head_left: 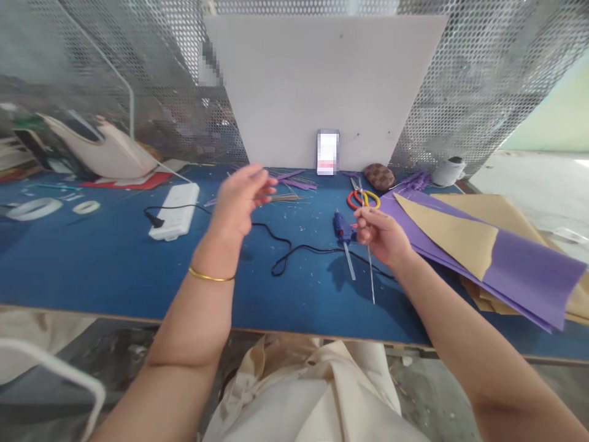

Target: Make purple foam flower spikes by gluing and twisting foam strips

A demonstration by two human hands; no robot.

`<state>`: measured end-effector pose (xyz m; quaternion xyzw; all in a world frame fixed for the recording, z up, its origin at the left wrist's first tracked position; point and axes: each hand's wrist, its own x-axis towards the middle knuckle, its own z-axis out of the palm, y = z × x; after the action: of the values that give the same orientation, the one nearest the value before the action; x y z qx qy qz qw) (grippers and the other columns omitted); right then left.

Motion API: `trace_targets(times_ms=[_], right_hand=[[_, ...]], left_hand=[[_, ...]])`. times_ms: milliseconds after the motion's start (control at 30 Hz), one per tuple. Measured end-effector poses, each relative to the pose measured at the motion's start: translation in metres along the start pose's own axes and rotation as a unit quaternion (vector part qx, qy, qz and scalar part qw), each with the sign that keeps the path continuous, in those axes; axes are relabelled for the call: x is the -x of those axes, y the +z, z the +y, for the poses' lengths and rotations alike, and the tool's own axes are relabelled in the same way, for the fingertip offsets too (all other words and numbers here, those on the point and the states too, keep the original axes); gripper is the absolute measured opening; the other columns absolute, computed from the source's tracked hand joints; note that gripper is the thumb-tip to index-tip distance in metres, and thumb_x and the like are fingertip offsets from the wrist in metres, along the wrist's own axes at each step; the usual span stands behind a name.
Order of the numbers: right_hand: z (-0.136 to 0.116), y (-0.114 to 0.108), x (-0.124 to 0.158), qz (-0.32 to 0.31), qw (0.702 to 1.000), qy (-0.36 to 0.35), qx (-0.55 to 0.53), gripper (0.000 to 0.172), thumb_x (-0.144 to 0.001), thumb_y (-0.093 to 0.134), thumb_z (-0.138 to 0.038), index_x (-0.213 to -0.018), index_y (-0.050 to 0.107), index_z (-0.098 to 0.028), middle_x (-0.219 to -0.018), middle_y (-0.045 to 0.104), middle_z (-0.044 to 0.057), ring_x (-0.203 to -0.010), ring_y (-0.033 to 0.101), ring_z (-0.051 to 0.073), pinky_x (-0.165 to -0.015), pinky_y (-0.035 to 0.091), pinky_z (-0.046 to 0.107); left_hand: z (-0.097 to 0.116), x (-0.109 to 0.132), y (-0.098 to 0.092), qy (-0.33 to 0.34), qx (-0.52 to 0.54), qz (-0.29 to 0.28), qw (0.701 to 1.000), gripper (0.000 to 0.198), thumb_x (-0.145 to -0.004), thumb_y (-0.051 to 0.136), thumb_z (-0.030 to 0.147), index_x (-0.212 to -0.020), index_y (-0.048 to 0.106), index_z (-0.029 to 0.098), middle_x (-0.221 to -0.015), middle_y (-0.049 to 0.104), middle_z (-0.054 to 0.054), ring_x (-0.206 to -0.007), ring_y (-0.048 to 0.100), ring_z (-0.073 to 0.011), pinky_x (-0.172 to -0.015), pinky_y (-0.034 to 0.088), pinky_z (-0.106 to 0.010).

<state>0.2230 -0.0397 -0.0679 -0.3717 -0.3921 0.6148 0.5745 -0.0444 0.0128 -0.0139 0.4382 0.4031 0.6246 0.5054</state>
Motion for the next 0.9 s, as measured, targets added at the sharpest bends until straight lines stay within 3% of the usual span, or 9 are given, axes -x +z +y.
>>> trace_targets(times_ms=[200, 300, 367, 433, 533, 633, 700, 800, 900], right_hand=[[-0.01, -0.016, -0.01, 0.03, 0.999, -0.028, -0.029, 0.011, -0.075, 0.071, -0.026, -0.079, 0.07, -0.016, -0.063, 0.054, -0.003, -0.045, 0.043, 0.004, -0.042, 0.04, 0.018], [-0.005, -0.013, -0.009, 0.016, 1.0, -0.021, -0.012, 0.012, -0.075, 0.072, -0.028, -0.079, 0.07, -0.016, -0.063, 0.055, -0.003, -0.046, 0.046, 0.005, -0.041, 0.041, 0.019], [-0.002, -0.01, -0.007, 0.003, 1.0, -0.016, 0.005, 0.013, -0.076, 0.073, -0.028, -0.081, 0.07, -0.016, -0.063, 0.056, -0.002, -0.045, 0.047, 0.006, -0.041, 0.041, 0.021], [0.0, -0.007, -0.005, -0.016, 1.0, -0.013, 0.02, 0.014, -0.077, 0.073, -0.029, -0.081, 0.07, -0.016, -0.062, 0.057, -0.002, -0.044, 0.048, 0.007, -0.041, 0.04, 0.021], [0.003, -0.005, -0.003, -0.042, 0.998, -0.012, 0.036, 0.015, -0.077, 0.074, -0.03, -0.081, 0.07, -0.016, -0.062, 0.059, -0.002, -0.043, 0.05, 0.006, -0.04, 0.04, 0.02], [0.004, -0.005, -0.003, -0.053, 0.998, -0.014, 0.044, 0.016, -0.078, 0.074, -0.031, -0.08, 0.07, -0.016, -0.062, 0.059, -0.002, -0.042, 0.051, 0.006, -0.041, 0.04, 0.019], [0.004, -0.005, -0.003, -0.054, 0.997, -0.016, 0.043, 0.016, -0.078, 0.074, -0.03, -0.08, 0.07, -0.015, -0.062, 0.059, -0.002, -0.042, 0.052, 0.006, -0.041, 0.041, 0.018], [0.003, -0.004, -0.002, -0.053, 0.998, -0.016, 0.037, 0.016, -0.078, 0.074, -0.03, -0.081, 0.07, -0.014, -0.063, 0.059, -0.002, -0.042, 0.053, 0.006, -0.041, 0.041, 0.018], [0.002, -0.002, -0.001, -0.054, 0.998, -0.014, 0.038, 0.016, -0.078, 0.074, -0.03, -0.08, 0.07, -0.014, -0.062, 0.059, -0.002, -0.042, 0.053, 0.006, -0.04, 0.04, 0.018]], left_hand=[[0.029, -0.019, -0.05, -0.021, 0.093, -0.111, 0.989, 0.022, -0.089, 0.053, 0.013, -0.101, 0.071, 0.014, -0.039, 0.035, 0.01, -0.039, 0.037, -0.0065, -0.062, 0.051, -0.02], [0.018, -0.021, -0.071, 0.0, -0.195, -0.07, 0.978, 0.043, -0.071, 0.07, 0.005, -0.109, 0.07, 0.023, -0.075, 0.068, 0.001, -0.053, 0.056, -0.0084, -0.056, 0.047, -0.018], [0.013, -0.016, -0.081, 0.006, -0.344, -0.042, 0.938, 0.057, -0.052, 0.08, -0.004, -0.103, 0.073, 0.023, -0.11, 0.071, -0.006, -0.057, 0.059, -0.0076, -0.054, 0.045, -0.017], [0.013, -0.005, -0.087, 0.019, -0.374, -0.032, 0.927, 0.059, -0.06, 0.079, 0.002, -0.113, 0.071, 0.026, -0.128, 0.065, -0.008, -0.056, 0.06, -0.007, -0.053, 0.044, -0.017], [0.016, 0.013, -0.094, 0.091, -0.39, 0.006, 0.916, 0.049, -0.088, 0.059, 0.021, -0.135, 0.057, 0.032, -0.092, 0.075, -0.001, -0.045, 0.055, -0.0082, -0.049, 0.045, -0.02], [0.015, 0.021, -0.106, 0.197, -0.437, 0.104, 0.871, 0.048, -0.082, 0.068, 0.028, -0.129, 0.063, 0.029, -0.054, 0.06, 0.007, -0.044, 0.048, -0.0072, -0.052, 0.045, -0.018], [0.013, 0.021, -0.116, 0.208, -0.438, 0.075, 0.871, 0.087, -0.073, 0.075, 0.022, -0.15, 0.036, 0.028, -0.103, 0.073, -0.004, -0.079, 0.066, -0.015, -0.075, 0.054, -0.026], [0.014, 0.02, -0.124, 0.167, -0.492, -0.023, 0.854, 0.119, -0.058, 0.083, 0.021, -0.156, 0.015, 0.029, -0.162, 0.019, -0.015, -0.136, 0.042, -0.0338, -0.101, 0.045, -0.043], [0.021, 0.023, -0.119, 0.136, -0.392, 0.02, 0.91, 0.077, -0.077, 0.07, 0.034, -0.147, 0.041, 0.02, -0.129, 0.063, -0.019, -0.099, 0.069, -0.0276, -0.089, 0.053, -0.045]])
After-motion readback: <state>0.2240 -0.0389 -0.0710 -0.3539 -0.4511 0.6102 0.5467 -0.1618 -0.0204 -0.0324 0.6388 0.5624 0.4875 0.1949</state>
